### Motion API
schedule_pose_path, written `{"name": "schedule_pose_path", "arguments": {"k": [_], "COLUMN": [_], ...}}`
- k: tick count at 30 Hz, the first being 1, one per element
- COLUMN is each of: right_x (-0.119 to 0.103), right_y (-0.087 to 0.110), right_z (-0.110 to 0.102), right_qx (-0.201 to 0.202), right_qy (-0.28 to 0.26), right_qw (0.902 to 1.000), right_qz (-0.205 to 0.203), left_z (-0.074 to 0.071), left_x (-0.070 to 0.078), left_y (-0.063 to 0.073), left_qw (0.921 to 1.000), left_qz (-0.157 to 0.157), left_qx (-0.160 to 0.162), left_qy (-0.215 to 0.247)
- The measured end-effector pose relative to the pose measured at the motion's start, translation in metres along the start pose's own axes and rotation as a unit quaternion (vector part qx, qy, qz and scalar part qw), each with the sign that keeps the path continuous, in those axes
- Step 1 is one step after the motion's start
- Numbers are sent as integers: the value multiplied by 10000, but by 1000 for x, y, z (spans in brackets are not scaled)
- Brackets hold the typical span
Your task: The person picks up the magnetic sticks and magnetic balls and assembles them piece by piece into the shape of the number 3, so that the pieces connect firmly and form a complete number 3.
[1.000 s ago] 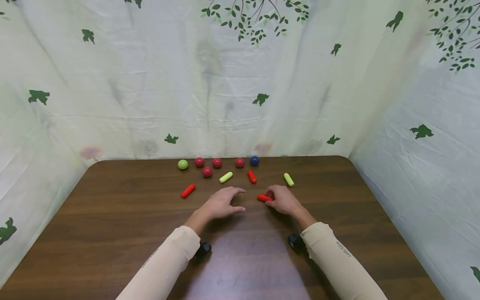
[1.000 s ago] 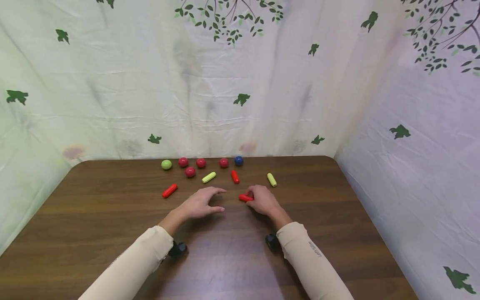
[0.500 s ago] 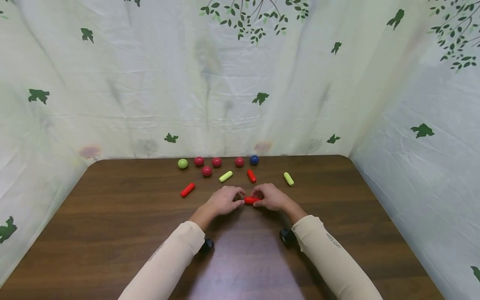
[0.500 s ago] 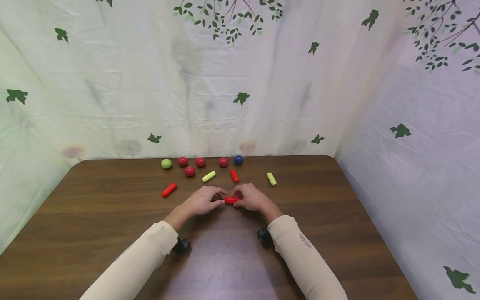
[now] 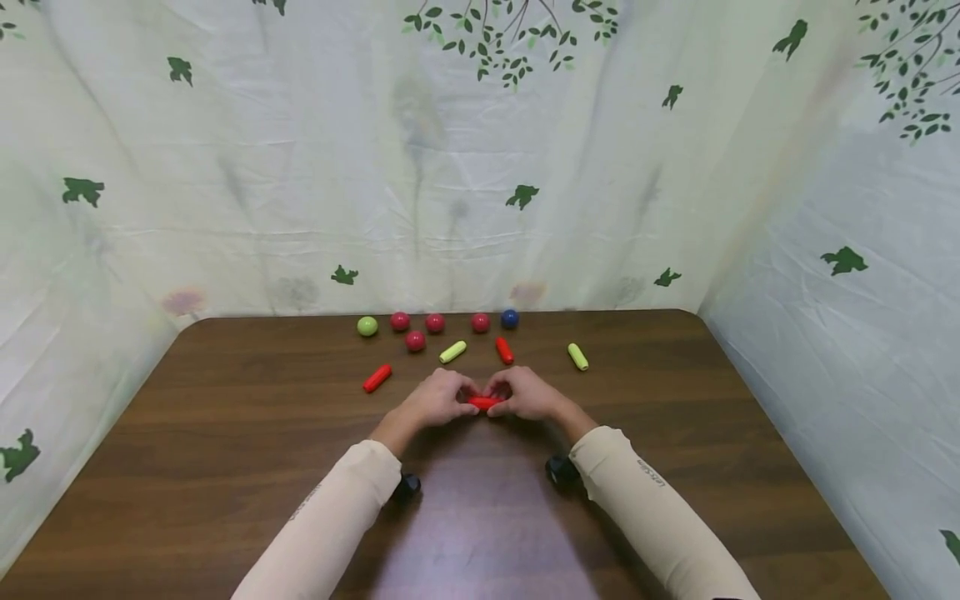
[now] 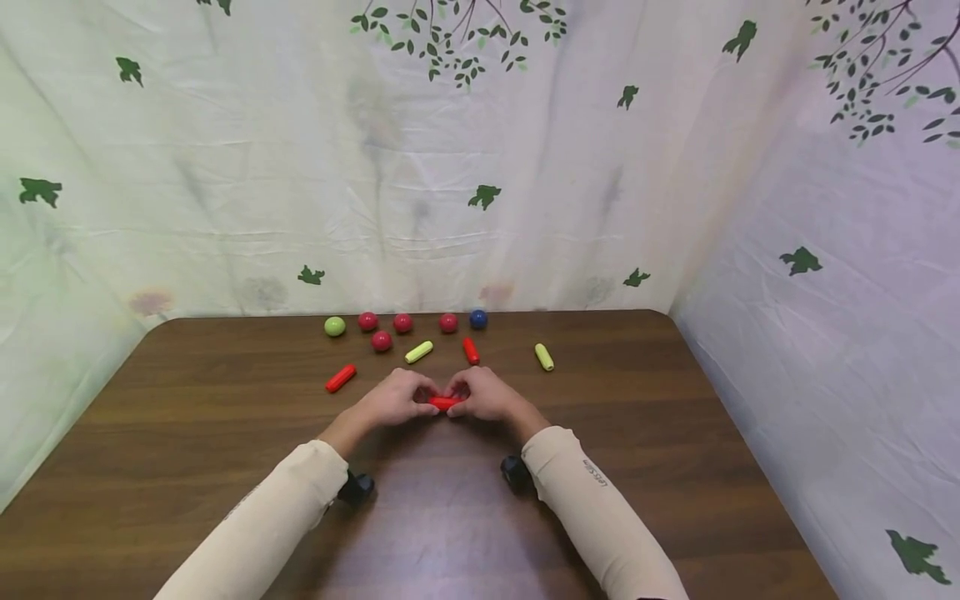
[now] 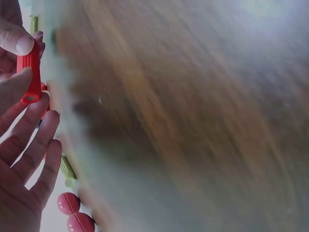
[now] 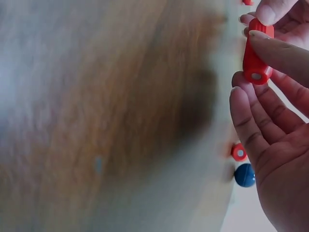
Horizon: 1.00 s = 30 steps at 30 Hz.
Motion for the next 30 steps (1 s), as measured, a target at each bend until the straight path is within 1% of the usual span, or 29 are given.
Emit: {"name": "schedule_pose_path", "arguments": {"k": [3, 6, 12, 19, 21, 26, 30], "right_x": [0, -2, -3, -8, -11, -17, -22], "right_y": [-1, -1, 0, 2, 3, 6, 9], "right_z": [3, 5, 11, 21, 23, 29, 33], "right_qx": [36, 45, -46, -157, -170, -312, -488], "right_qy": [-149, -277, -430, -541, -582, -560, -519], "right_qw": [9999, 9996, 9991, 9983, 9981, 9977, 9971], "right_qz": [8, -25, -9, -126, -147, -202, -265], "left_z": [0, 0, -2, -4, -3, 2, 5], "left_x": [-7, -13, -20, -22, -22, -21, -19], "left_y": [4, 9, 22, 35, 39, 48, 54], "left_qw": [9998, 9991, 9977, 9966, 9964, 9964, 9963], "left_qz": [-157, -232, -167, 11, -8, -146, -47], "left_qx": [14, 51, 133, 185, 180, 10, -68], "left_qy": [152, 344, 643, 805, 828, 840, 851]}}
Point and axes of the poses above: each hand's wrist, its own y-axis away from the middle knuckle, its own z-axis out of the palm, x = y × z, the point moved 7 cm from there along -y, towards the middle knuckle
